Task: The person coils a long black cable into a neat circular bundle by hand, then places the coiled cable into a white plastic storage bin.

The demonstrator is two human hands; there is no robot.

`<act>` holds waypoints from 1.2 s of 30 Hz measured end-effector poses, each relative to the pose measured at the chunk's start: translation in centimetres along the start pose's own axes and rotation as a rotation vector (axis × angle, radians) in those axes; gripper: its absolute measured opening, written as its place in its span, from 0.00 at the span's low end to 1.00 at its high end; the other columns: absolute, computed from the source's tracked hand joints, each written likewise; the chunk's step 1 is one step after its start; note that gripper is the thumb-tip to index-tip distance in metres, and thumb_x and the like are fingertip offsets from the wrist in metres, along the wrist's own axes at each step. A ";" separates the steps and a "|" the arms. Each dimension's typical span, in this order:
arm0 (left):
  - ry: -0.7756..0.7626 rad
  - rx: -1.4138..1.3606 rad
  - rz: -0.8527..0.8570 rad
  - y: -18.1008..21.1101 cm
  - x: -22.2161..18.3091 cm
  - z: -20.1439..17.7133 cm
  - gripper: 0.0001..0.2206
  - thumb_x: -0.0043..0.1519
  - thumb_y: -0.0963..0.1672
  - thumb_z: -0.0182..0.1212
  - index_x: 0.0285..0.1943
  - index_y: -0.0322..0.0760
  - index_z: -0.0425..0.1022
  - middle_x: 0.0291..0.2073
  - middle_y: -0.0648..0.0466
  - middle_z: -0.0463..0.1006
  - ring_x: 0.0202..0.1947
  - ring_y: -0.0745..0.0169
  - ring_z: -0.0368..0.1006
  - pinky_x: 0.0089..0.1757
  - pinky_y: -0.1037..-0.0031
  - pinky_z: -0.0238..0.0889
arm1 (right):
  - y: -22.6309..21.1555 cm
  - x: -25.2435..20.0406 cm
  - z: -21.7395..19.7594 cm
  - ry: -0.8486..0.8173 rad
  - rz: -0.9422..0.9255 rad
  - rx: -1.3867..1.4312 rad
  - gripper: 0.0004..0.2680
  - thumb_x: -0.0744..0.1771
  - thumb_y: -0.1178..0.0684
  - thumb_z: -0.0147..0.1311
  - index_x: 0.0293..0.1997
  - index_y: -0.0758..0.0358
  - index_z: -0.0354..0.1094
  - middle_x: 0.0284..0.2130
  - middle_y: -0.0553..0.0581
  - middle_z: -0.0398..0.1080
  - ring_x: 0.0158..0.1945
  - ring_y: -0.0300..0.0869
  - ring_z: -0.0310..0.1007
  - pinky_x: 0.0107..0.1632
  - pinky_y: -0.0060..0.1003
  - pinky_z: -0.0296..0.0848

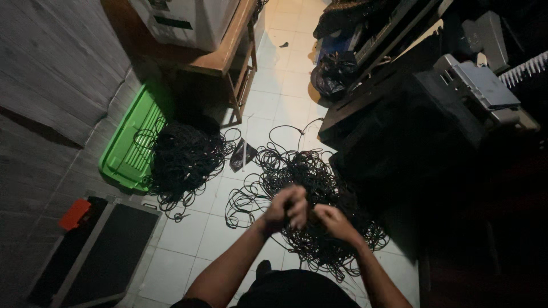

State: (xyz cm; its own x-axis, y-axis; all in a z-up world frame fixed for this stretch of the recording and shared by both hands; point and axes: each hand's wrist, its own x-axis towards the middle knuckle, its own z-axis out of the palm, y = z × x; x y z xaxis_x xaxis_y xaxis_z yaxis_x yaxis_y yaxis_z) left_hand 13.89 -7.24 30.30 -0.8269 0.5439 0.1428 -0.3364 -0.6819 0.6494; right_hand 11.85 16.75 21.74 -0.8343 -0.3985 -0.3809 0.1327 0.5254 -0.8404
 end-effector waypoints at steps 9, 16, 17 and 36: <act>0.659 0.800 0.564 5.8 0.6 -2.9 0.20 0.71 0.55 0.50 0.39 0.37 0.60 0.24 0.54 0.67 0.25 0.62 0.70 0.34 0.66 0.71 | -8.2 -7.0 -0.4 -0.372 0.089 -0.353 0.19 0.68 0.37 0.50 0.65 0.52 0.64 0.55 0.57 0.71 0.58 0.44 0.69 0.59 0.44 0.70; 0.634 1.239 -0.257 4.0 0.7 -3.8 0.26 0.71 0.54 0.41 0.31 0.33 0.75 0.21 0.49 0.74 0.20 0.59 0.69 0.27 0.66 0.66 | -10.2 -8.2 -4.1 -0.070 -0.314 -0.317 0.08 0.68 0.50 0.53 0.46 0.60 0.75 0.34 0.53 0.79 0.34 0.40 0.79 0.38 0.35 0.78; 0.551 1.278 -0.289 2.9 0.8 -3.9 0.23 0.69 0.54 0.45 0.33 0.33 0.74 0.23 0.50 0.75 0.23 0.59 0.70 0.29 0.66 0.67 | -9.8 -7.8 -5.0 -0.001 -0.320 -0.314 0.07 0.67 0.51 0.54 0.44 0.60 0.76 0.34 0.54 0.80 0.34 0.40 0.79 0.38 0.34 0.78; 0.045 -0.284 0.137 3.0 3.2 -2.6 0.16 0.74 0.51 0.48 0.33 0.46 0.62 0.16 0.64 0.61 0.15 0.68 0.64 0.26 0.71 0.65 | 6.5 4.3 -1.3 0.196 -0.115 -0.001 0.18 0.70 0.42 0.50 0.62 0.63 0.69 0.59 0.60 0.70 0.62 0.45 0.68 0.63 0.40 0.66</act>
